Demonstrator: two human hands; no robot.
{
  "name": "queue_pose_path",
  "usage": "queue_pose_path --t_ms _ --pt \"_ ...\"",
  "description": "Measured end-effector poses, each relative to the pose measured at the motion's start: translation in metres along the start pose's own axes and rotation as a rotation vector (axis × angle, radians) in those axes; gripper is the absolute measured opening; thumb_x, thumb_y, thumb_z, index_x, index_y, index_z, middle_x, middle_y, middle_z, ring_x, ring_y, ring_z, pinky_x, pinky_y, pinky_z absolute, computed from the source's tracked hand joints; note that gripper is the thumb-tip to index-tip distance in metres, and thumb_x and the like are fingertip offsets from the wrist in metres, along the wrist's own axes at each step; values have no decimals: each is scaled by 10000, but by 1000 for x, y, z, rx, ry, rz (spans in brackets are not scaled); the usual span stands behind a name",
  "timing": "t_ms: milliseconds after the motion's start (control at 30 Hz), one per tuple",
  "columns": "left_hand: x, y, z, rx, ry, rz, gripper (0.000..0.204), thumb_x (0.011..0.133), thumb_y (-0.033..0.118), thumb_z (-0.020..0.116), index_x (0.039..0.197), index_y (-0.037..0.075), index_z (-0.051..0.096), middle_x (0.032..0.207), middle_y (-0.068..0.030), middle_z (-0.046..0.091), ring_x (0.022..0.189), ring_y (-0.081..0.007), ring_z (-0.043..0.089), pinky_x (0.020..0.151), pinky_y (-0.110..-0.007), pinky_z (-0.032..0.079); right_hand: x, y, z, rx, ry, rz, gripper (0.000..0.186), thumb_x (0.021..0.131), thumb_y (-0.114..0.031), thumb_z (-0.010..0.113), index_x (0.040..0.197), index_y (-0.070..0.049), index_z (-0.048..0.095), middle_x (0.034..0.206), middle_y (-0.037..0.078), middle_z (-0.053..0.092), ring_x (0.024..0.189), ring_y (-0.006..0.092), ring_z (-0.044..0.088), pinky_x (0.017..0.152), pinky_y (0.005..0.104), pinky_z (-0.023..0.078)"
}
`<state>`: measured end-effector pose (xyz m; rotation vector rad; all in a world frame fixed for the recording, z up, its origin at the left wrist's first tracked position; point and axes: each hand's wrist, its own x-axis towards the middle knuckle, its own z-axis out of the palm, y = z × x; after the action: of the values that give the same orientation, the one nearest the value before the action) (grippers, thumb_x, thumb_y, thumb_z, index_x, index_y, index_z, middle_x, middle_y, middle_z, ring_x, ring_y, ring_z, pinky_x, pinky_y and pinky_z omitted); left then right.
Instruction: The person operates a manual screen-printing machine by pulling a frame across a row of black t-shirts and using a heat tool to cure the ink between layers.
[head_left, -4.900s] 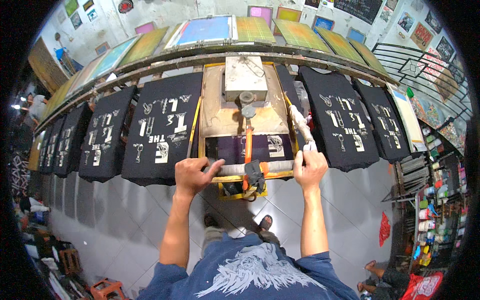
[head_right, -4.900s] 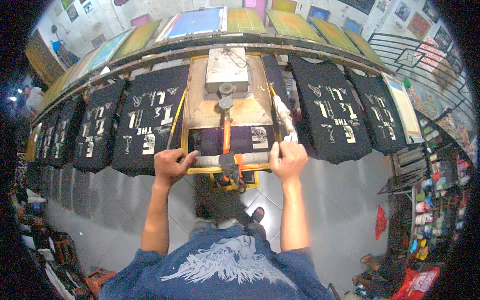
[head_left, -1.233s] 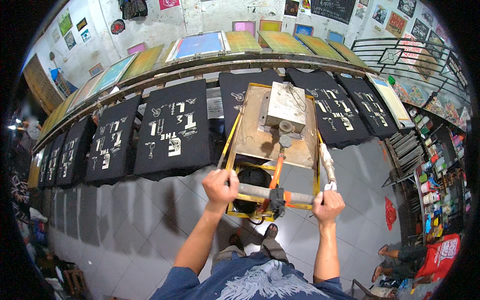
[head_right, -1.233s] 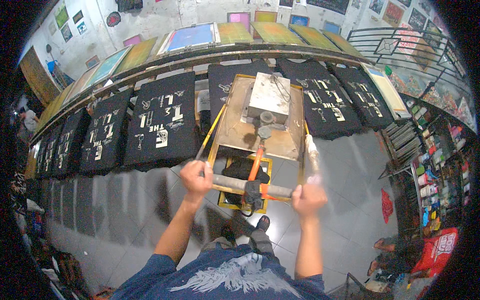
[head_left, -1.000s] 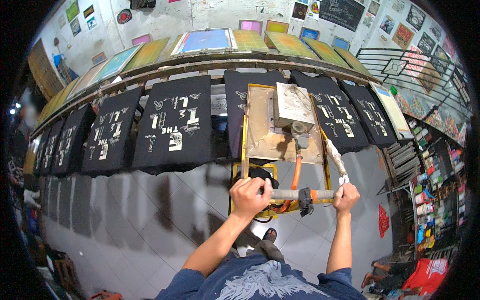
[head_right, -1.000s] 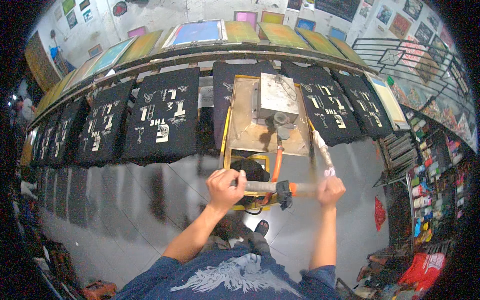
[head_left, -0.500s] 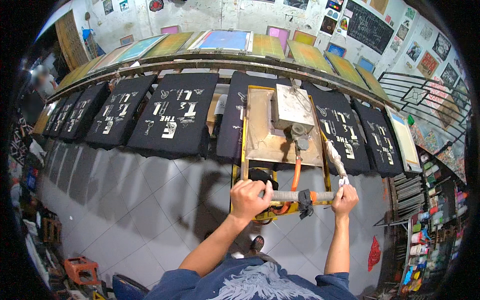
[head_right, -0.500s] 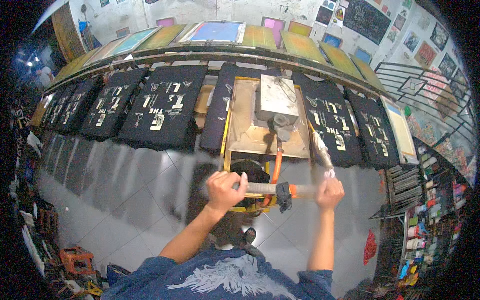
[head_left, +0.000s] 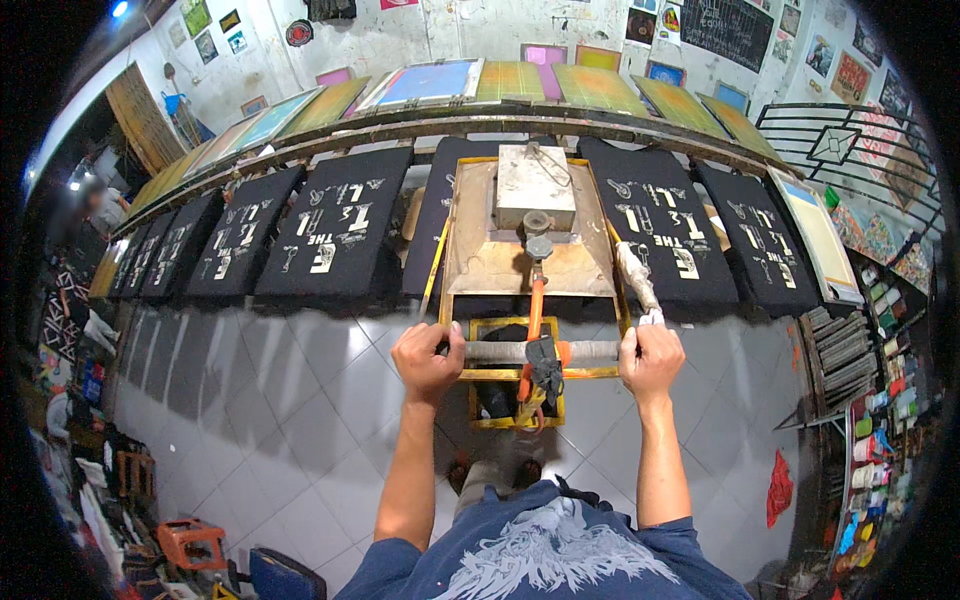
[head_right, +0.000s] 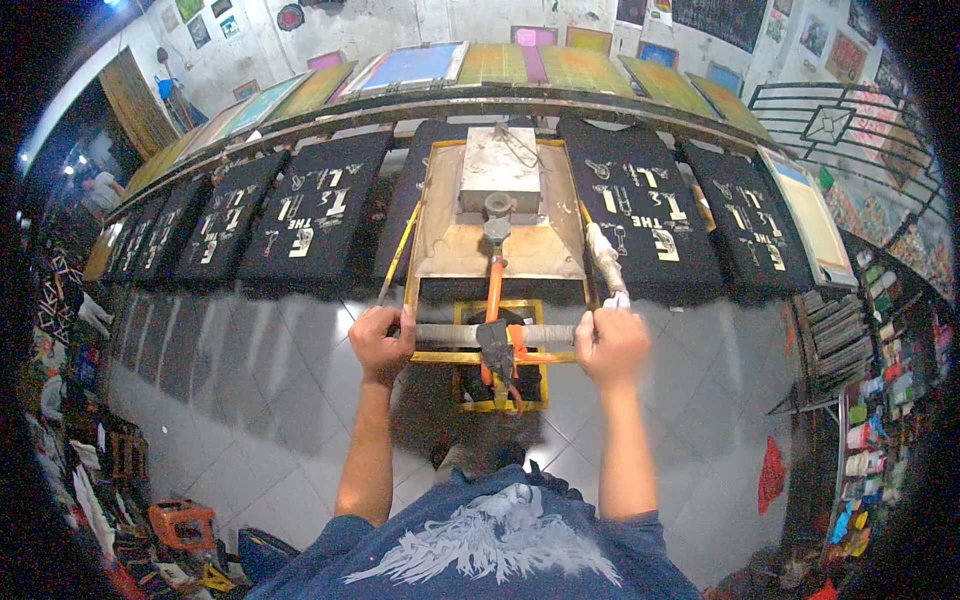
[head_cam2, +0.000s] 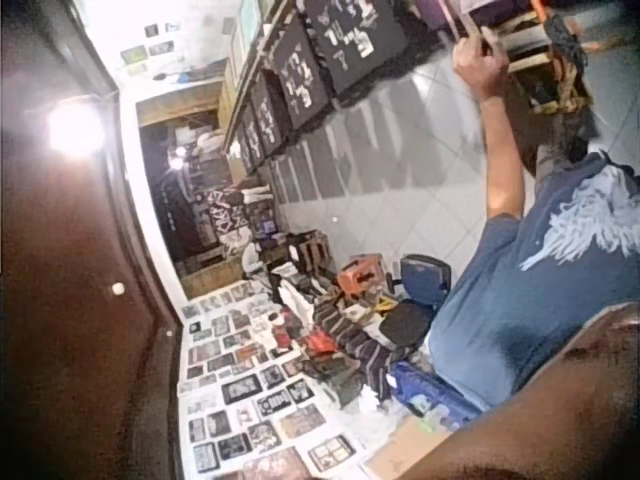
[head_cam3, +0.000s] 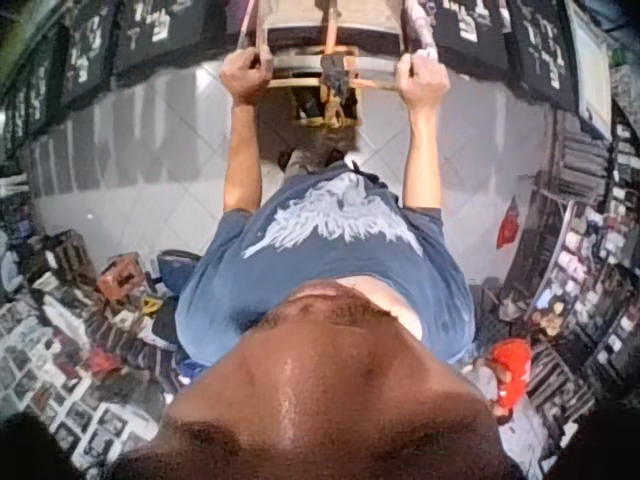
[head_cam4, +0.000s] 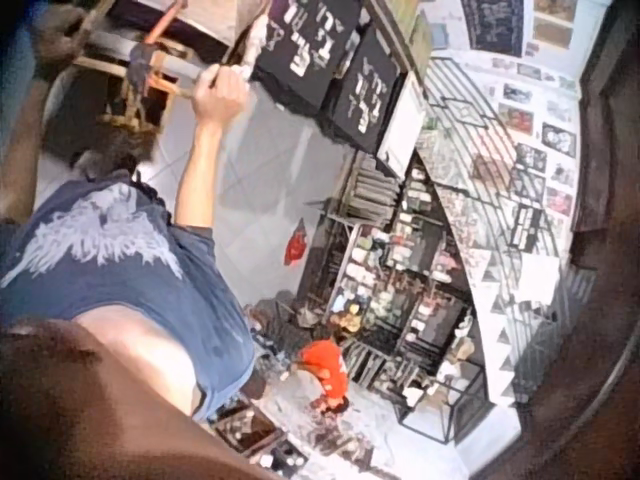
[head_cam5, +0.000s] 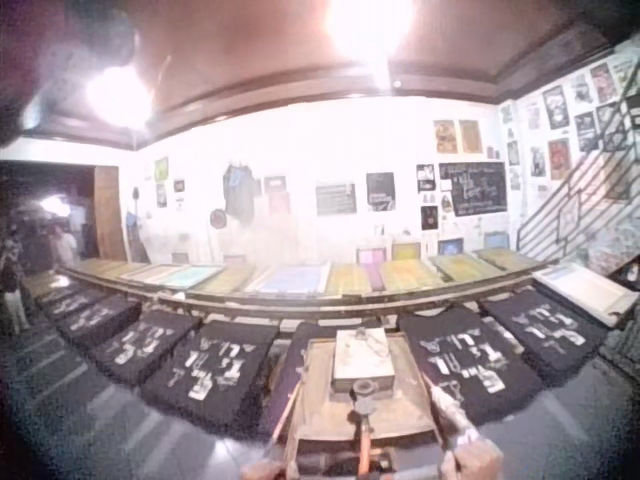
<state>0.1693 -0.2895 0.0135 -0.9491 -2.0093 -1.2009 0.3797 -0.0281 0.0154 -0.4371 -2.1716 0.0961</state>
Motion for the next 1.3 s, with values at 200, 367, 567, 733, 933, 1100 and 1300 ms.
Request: queue_pose_path --t_ms 200,367,567,733,933,1100,1300 --pt "-4 -9 2 52 -2 95 370 860 123 710 584 64 471 533 -113 432 489 -309 455 506 -426 358 0 4 -1 15 16 -35 253 841 -177 690 666 -100 524 645 100 541 621 311 552 585 442 411" --pt "-6 -6 0 54 13 76 339 859 104 703 599 61 489 555 -115 449 509 -314 468 516 -429 360 0 -1 -2 32 24 -23 244 830 -166 694 657 -103 535 638 90 538 621 296 560 594 433 420" --pt "-6 -6 5 34 41 71 316 844 68 704 605 55 499 561 -113 457 515 -309 470 519 -422 358 2 1 -3 25 50 -53 229 821 -147 697 659 -99 541 637 75 537 622 276 567 591 416 413" --pt "-7 -8 4 45 39 66 307 843 60 701 612 47 499 559 -108 456 504 -303 462 506 -415 342 5 -1 -4 52 55 -58 232 813 -133 695 652 -99 531 632 65 525 612 263 559 587 409 407" --pt "-9 -10 2 74 6 57 317 904 83 681 636 25 522 589 -116 521 522 -273 512 524 -395 367 5 1 -2 68 73 -65 250 805 -131 698 644 -106 509 631 63 517 611 261 553 584 408 407" --pt "-8 -7 5 81 12 32 290 858 81 701 632 40 525 570 -108 490 518 -299 495 514 -414 357 5 4 -1 79 80 -71 258 808 -137 696 644 -109 498 635 58 502 615 257 542 591 406 408" --pt "-8 -5 2 81 5 25 270 871 79 692 646 30 551 588 -113 526 530 -296 518 529 -409 378 3 4 0 72 76 -68 255 818 -142 693 650 -110 504 639 59 493 625 254 537 604 406 409"
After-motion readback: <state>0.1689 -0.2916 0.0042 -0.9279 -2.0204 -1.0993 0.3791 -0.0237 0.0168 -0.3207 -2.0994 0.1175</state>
